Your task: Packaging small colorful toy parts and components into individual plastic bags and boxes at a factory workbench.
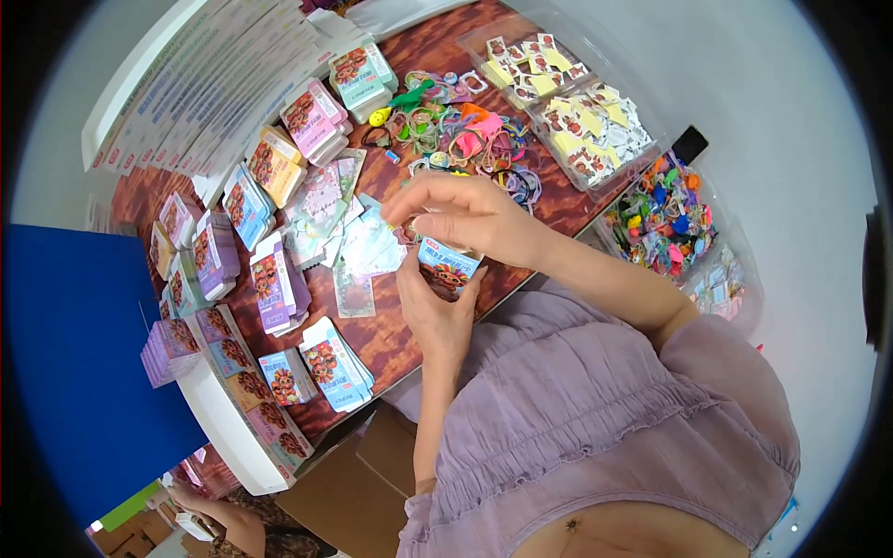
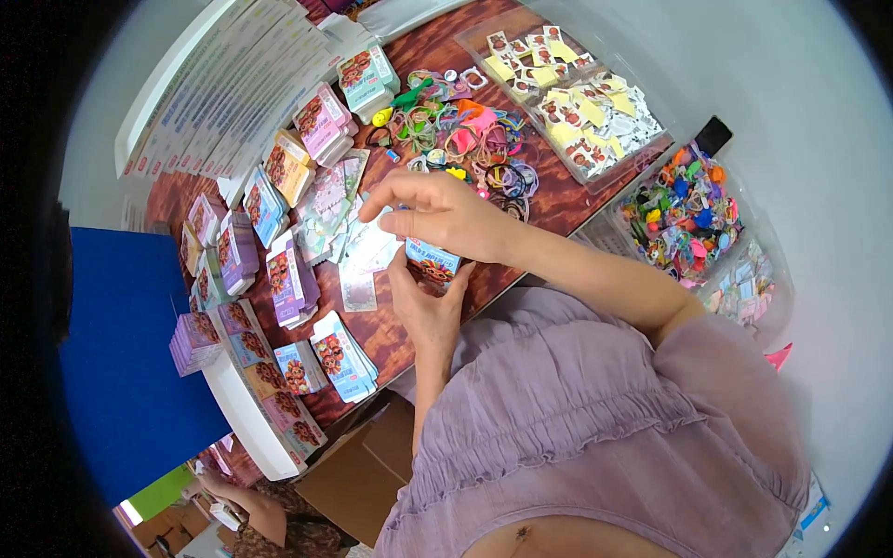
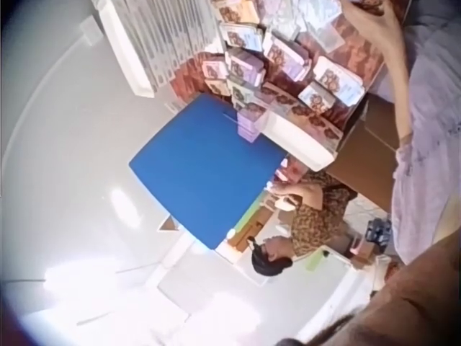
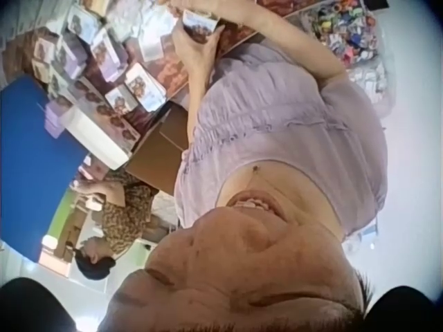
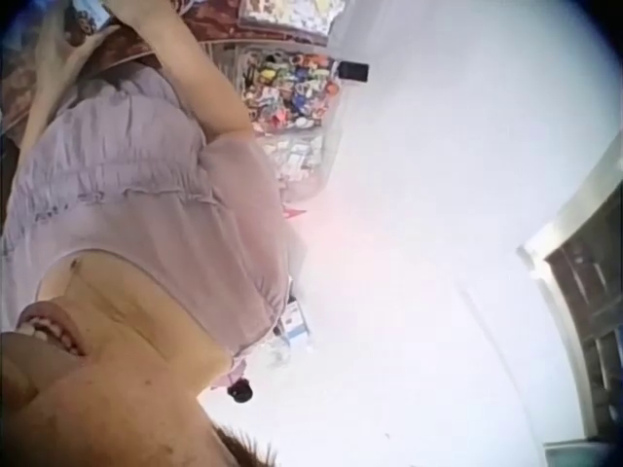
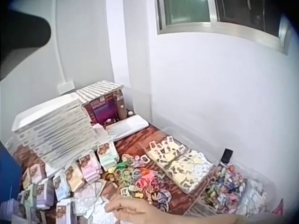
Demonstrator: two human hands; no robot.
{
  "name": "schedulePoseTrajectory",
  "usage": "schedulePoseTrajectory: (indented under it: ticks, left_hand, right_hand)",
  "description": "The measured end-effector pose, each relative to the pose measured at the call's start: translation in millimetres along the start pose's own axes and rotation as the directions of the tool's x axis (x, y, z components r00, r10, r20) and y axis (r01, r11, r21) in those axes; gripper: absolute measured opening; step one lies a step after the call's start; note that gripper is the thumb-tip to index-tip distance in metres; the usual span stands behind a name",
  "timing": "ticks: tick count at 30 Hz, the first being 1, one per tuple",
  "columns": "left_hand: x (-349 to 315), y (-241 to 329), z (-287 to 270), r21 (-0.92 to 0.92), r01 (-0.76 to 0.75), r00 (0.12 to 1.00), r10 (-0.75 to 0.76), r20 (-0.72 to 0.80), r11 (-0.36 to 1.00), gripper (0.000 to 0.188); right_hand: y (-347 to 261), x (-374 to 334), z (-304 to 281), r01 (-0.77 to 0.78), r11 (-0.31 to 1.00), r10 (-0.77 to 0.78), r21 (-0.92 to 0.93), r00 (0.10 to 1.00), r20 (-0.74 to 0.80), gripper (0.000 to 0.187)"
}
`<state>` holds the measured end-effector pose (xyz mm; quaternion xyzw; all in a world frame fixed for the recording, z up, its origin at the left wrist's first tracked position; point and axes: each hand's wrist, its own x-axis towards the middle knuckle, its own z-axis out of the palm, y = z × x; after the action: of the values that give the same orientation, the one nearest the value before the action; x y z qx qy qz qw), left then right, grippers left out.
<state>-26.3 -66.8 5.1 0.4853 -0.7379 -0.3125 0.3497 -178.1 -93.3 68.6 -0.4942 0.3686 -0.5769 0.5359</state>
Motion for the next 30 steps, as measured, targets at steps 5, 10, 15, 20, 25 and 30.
schedulePoseTrajectory:
  ticks: [5, 10, 15, 20, 25, 30]
  left_hand:
    - [-1, -1, -2, -0.063, 0.043, 0.999, -0.044, -0.010, 0.997, 0.079]
    - [-3, -13, -2, -0.044, -0.018, 0.999, 0.016, -0.044, 0.999, 0.078]
    - [-3, -13, -5, 0.025, -0.044, 0.997, 0.046, -0.062, 0.999, 0.078]
    - [-9, -17, -2, -0.086, 0.032, 0.995, -0.039, -0.087, 0.996, 0.077]
    - [-15, -7, -4, -0.190, 0.086, 0.992, -0.102, -0.075, 0.978, 0.079]
    - [-21, 4, -9, -0.616, 0.236, 0.972, -0.197, 0.131, 0.752, 0.060]
  right_hand:
    - [-17, -15, -15, 0.179, 0.658, -0.195, -0.732, 0.979, 0.064, 0.019]
    - [-7, -39, -2, 0.202, 0.503, -0.143, -0.841, 0.978, 0.149, 0.025]
    - [-1, -45, 0, 0.091, 0.560, -0.072, -0.823, 0.996, 0.061, 0.024]
    - [-5, -48, 8, 0.088, 0.607, -0.155, -0.790, 0.988, -0.010, 0.023]
    - [11, -59, 9, 0.060, 0.717, -0.155, -0.695, 0.985, -0.075, 0.023]
    - [10, -54, 7, -0.039, 0.972, -0.048, -0.232, 0.933, -0.358, 0.018]
